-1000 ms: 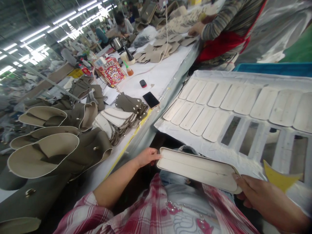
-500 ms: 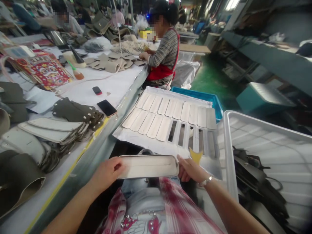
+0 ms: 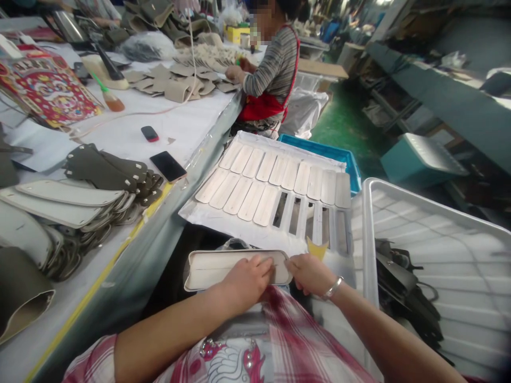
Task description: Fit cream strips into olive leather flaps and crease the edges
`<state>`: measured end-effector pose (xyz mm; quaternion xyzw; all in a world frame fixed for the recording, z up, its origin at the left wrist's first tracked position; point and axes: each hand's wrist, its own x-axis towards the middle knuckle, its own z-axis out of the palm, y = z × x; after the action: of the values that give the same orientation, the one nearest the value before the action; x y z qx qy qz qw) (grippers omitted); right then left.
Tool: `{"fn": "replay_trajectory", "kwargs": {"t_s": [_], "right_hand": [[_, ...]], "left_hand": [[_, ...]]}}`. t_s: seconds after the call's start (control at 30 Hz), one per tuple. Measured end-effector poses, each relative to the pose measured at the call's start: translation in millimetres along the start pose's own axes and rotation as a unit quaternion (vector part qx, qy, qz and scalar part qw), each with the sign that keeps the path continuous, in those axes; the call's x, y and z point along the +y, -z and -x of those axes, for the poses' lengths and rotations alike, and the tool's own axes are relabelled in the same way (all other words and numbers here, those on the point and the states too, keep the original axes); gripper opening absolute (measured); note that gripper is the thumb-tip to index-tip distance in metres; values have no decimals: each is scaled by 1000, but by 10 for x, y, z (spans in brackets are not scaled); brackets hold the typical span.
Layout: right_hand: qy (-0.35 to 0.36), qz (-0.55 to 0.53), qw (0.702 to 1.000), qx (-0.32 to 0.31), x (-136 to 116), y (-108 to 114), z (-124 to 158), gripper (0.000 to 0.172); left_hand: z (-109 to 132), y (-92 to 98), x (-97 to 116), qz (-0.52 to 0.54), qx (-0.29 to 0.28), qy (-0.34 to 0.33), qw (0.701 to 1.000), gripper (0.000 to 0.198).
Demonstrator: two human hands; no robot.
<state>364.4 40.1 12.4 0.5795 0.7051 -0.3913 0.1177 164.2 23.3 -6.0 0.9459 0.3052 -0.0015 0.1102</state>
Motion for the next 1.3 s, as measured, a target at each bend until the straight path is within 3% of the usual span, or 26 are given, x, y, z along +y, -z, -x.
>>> {"fn": "replay_trajectory", "kwargs": {"t_s": [0.13,0.3,0.43,0.53,0.77,0.83,1.07,1.23,1.3], "right_hand": [[-60,-184,980,-49,113,25,-46,46],[-16,-500,856,-129,491,-160,-151,48],[8,-559,820,-124,634,-314,-232,45],[-5,-541,832,-123,581,-277,-247,45],[-93,-368,921,-89,265,-22,-235,36],[-102,-362,921,-103,248,-6,-254,36],[-86,-442,879,-159,393,-15,-266,45],[-72,-341,931,-109,342,-59,-189,38],[-67,-324,939,-94,324,-83,-151,36]], "left_hand": [[17,16,-21,16,2,6,1000,50],[-1,5,-49,35,6,8,999,57],[-24,8,-69,41,-8,9,999,60],[-42,14,-82,43,-17,8,999,60],[-87,18,-107,53,-32,10,998,57],[-89,22,-117,54,-36,9,998,56],[-72,41,-128,54,-36,4,998,59],[-77,28,-99,42,-18,0,999,56],[-71,17,-77,32,-14,-1,999,59]]}}
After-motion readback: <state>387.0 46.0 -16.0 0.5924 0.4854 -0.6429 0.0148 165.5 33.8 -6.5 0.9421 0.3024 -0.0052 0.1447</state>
